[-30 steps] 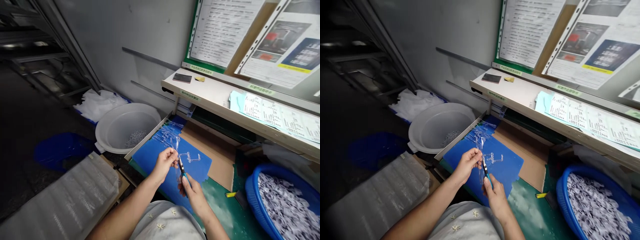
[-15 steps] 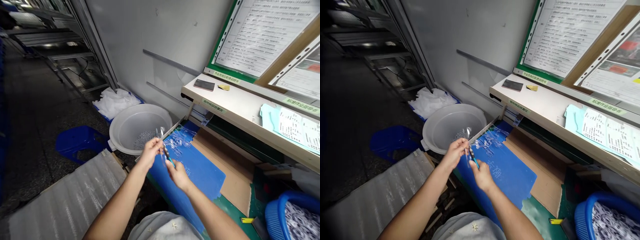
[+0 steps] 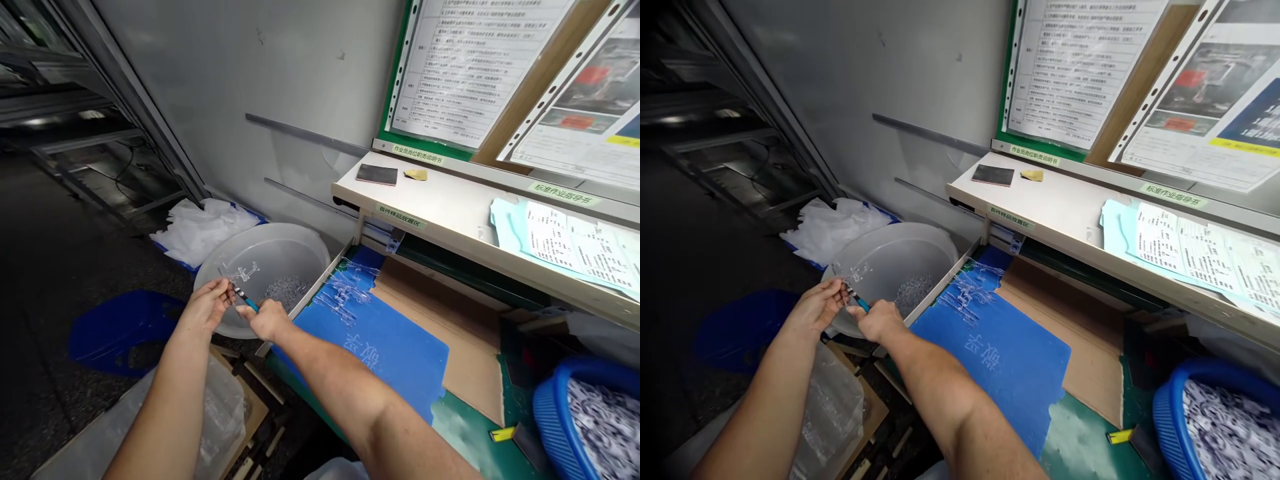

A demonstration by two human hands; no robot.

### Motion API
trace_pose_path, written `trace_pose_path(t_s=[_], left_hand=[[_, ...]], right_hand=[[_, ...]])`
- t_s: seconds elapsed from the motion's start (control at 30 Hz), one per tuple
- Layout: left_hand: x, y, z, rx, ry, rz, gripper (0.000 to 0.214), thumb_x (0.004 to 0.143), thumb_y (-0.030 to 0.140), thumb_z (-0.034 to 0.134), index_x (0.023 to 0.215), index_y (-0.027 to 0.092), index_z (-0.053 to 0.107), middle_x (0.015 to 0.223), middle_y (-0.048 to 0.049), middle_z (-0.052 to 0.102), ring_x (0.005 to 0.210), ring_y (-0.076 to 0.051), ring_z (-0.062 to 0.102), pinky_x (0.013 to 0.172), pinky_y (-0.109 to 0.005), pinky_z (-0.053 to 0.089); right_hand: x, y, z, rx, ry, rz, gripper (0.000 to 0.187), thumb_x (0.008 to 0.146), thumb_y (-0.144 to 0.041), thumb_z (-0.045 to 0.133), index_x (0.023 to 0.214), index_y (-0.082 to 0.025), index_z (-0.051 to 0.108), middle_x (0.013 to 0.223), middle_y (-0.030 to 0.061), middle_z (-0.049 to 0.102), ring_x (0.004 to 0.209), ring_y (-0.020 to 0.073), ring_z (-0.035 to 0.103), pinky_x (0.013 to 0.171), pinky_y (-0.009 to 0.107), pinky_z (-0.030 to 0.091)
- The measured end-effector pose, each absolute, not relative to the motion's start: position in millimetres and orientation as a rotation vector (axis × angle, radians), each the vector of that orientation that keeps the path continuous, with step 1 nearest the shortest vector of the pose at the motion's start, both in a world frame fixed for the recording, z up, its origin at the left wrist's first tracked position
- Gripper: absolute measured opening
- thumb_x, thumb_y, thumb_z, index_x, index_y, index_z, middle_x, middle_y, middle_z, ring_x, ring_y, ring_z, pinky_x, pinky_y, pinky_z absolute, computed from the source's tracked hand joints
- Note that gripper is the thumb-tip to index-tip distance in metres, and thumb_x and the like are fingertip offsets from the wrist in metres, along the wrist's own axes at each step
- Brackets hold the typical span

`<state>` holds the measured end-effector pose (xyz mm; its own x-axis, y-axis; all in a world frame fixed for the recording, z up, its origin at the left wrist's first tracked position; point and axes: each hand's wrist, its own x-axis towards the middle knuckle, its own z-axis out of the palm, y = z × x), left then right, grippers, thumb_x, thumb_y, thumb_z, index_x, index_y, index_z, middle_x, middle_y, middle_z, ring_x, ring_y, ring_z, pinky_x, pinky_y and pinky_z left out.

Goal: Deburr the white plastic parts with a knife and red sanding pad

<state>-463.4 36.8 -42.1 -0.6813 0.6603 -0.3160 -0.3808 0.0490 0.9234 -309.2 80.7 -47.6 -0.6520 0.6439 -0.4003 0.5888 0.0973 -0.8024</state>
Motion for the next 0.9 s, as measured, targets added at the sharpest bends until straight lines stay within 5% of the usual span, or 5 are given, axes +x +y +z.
trace_pose_path(t_s=[0.17,0.33,0.9], left_hand=[[-461.6,36.8,-45.4,0.327,1.58,1.707,0.015,0.092,0.02,0.061,0.08,0.012,0.06,0.066,0.0047,0.057,0.053,-0.007,0.053,0.05,-0.02,0.047],[-458.7,31.9,-61.8,0.357,1.568,1.671,0.015,0.092,0.025,0.062,0.085,0.012,0.061,0.071,0.0033,0.059,0.055,-0.008,0.054,0.052,-0.021,0.048],[-489.9,32.3,-103.1,0.251,1.662,1.579,0.021,0.093,0.03,0.06,0.106,0.013,0.062,0.095,-0.0043,0.065,0.075,-0.014,0.063,0.064,-0.029,0.056]], right_hand=[[-312.2,82.6,-58.8,-1.266,-2.297,1.754,0.059,0.088,-0.069,0.049,0.086,-0.014,0.069,0.082,0.0089,0.074,0.081,0.0199,0.072,0.078,0.033,0.056],[-311.4,76.8,-80.2,-1.289,-2.342,1.852,0.054,0.097,-0.061,0.041,0.094,-0.013,0.065,0.069,-0.0015,0.066,0.055,0.0095,0.062,0.06,0.027,0.055],[-338.3,94.2,-116.2,-1.351,-2.414,1.52,0.04,0.095,-0.052,0.053,0.098,-0.014,0.065,0.093,0.0033,0.069,0.084,0.0153,0.066,0.082,0.036,0.054]])
